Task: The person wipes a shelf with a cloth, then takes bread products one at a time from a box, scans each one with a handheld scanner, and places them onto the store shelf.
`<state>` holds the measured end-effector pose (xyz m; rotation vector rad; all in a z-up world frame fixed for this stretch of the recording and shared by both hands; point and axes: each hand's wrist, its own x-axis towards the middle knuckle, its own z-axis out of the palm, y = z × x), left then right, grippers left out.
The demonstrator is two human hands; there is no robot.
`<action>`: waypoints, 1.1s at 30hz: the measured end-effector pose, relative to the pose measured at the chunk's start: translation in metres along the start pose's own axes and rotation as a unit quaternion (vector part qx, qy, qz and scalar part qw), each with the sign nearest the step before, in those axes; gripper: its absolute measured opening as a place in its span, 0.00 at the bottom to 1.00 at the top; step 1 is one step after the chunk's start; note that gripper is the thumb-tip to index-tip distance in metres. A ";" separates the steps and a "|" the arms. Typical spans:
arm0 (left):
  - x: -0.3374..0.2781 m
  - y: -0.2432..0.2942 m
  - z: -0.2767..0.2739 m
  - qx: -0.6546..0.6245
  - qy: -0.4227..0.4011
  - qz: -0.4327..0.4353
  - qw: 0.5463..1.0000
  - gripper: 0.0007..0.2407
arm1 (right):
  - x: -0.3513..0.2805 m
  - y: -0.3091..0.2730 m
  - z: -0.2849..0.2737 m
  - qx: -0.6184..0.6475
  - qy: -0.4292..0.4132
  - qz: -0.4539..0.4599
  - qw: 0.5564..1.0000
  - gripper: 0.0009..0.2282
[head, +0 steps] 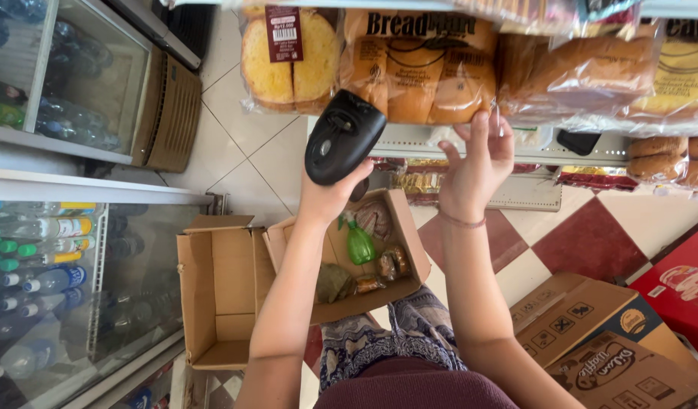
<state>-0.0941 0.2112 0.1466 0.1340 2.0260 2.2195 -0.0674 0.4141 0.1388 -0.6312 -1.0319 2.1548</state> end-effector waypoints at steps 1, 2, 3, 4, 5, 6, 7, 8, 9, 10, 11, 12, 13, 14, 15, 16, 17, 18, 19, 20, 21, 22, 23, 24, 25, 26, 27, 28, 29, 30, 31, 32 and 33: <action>0.000 0.003 0.001 -0.034 -0.013 -0.035 0.999 0.17 | 0.001 0.002 0.000 -0.001 0.001 0.000 1.000 0.07; -0.001 0.007 0.001 -0.034 -0.014 -0.036 0.999 0.17 | 0.002 0.005 0.000 -0.001 0.004 -0.013 1.000 0.07; -0.002 0.011 0.002 -0.057 -0.025 -0.027 0.998 0.16 | 0.004 0.007 -0.001 -0.001 0.008 -0.027 1.000 0.07; -0.005 0.015 0.001 -0.080 -0.036 -0.018 0.996 0.16 | 0.005 0.010 -0.003 -0.001 0.008 -0.026 1.000 0.07; -0.010 0.018 -0.001 -0.080 -0.036 -0.019 0.996 0.16 | 0.007 0.011 -0.006 -0.009 0.013 -0.045 0.999 0.07; -0.018 0.019 -0.007 -0.066 -0.028 0.032 0.997 0.22 | 0.007 0.014 -0.012 -0.020 0.020 -0.062 0.998 0.07; -0.026 0.016 -0.013 -0.053 -0.020 0.082 0.995 0.28 | 0.006 0.017 -0.018 -0.022 0.021 -0.059 0.998 0.07; -0.035 0.009 -0.020 -0.053 -0.018 0.077 0.995 0.28 | 0.004 0.019 -0.026 -0.016 0.014 -0.082 0.996 0.06; -0.045 -0.002 -0.031 0.001 -0.026 0.055 0.998 0.22 | 0.002 0.023 -0.034 -0.010 0.006 -0.105 0.994 0.05; -0.056 -0.017 -0.042 0.056 -0.033 0.031 0.997 0.17 | -0.001 0.027 -0.043 -0.015 0.007 -0.100 0.995 0.05; -0.068 -0.033 -0.053 0.055 -0.031 0.024 0.998 0.17 | -0.004 0.033 -0.053 -0.020 0.006 -0.105 0.994 0.04; -0.083 -0.052 -0.065 0.041 -0.010 -0.028 0.999 0.17 | -0.009 0.038 -0.064 -0.028 0.005 -0.109 0.994 0.04; -0.097 -0.071 -0.077 0.026 0.011 -0.079 0.996 0.16 | -0.013 0.044 -0.076 -0.035 0.007 -0.102 0.994 0.04; -0.109 -0.090 -0.089 0.028 0.014 -0.090 0.995 0.16 | -0.019 0.052 -0.087 -0.045 0.001 -0.093 0.995 0.04; -0.121 -0.109 -0.100 0.040 0.024 -0.115 0.992 0.15 | -0.024 0.060 -0.098 -0.055 -0.005 -0.084 0.995 0.03; -0.134 -0.126 -0.113 0.056 0.031 -0.141 0.988 0.14 | -0.032 0.069 -0.110 -0.059 0.001 -0.075 0.995 0.03; -0.151 -0.142 -0.126 0.060 0.032 -0.152 0.986 0.14 | -0.041 0.079 -0.122 -0.090 0.001 -0.056 0.994 0.03; -0.168 -0.157 -0.135 0.086 0.042 -0.165 0.982 0.14 | -0.050 0.089 -0.135 -0.120 0.002 -0.038 0.992 0.02; -0.184 -0.172 -0.144 0.111 0.051 -0.178 0.976 0.15 | -0.061 0.101 -0.148 -0.125 0.010 -0.031 0.992 0.02; -0.197 -0.187 -0.151 0.113 0.048 -0.187 0.975 0.15 | -0.071 0.114 -0.161 -0.153 -0.015 -0.023 0.988 0.01; -0.210 -0.200 -0.156 0.060 0.053 -0.218 0.973 0.13 | -0.081 0.128 -0.173 -0.180 -0.041 -0.015 0.983 0.00; -0.220 -0.213 -0.161 0.006 0.061 -0.247 0.967 0.12 | -0.090 0.142 -0.185 -0.183 -0.037 -0.010 0.982 0.00; -0.231 -0.223 -0.167 0.008 0.061 -0.254 0.965 0.12 | -0.099 0.155 -0.196 -0.240 -0.053 -0.032 0.969 0.02; -0.241 -0.231 -0.172 0.025 0.070 -0.267 0.961 0.12 | -0.107 0.168 -0.206 -0.295 -0.071 -0.053 0.951 0.04; -0.249 -0.239 -0.176 0.043 0.078 -0.280 0.956 0.12 | -0.114 0.181 -0.214 -0.298 -0.069 -0.047 0.951 0.04; -0.256 -0.246 -0.179 0.044 0.078 -0.289 0.953 0.12 | -0.124 0.194 -0.222 -0.318 -0.047 0.014 0.947 0.03; -0.259 -0.254 -0.182 0.086 0.078 -0.318 0.941 0.12 | -0.134 0.206 -0.232 -0.334 -0.026 0.076 0.939 0.02; -0.258 -0.263 -0.184 0.127 0.075 -0.343 0.928 0.12 | -0.141 0.219 -0.243 -0.337 -0.021 0.079 0.938 0.02; -0.258 -0.271 -0.186 0.128 0.073 -0.349 0.926 0.12 | -0.150 0.234 -0.256 -0.378 -0.045 0.086 0.921 0.01; -0.259 -0.278 -0.188 0.154 0.070 -0.341 0.925 0.13 | -0.158 0.250 -0.270 -0.418 -0.069 0.094 0.901 0.01; -0.259 -0.287 -0.190 0.179 0.067 -0.333 0.923 0.14 | -0.165 0.268 -0.286 -0.421 -0.066 0.099 0.899 0.01; -0.258 -0.298 -0.190 0.178 0.065 -0.341 0.921 0.14 | -0.170 0.285 -0.303 -0.473 -0.094 0.096 0.871 0.03; -0.256 -0.310 -0.190 0.171 0.052 -0.320 0.930 0.15 | -0.176 0.302 -0.322 -0.523 -0.123 0.092 0.838 0.06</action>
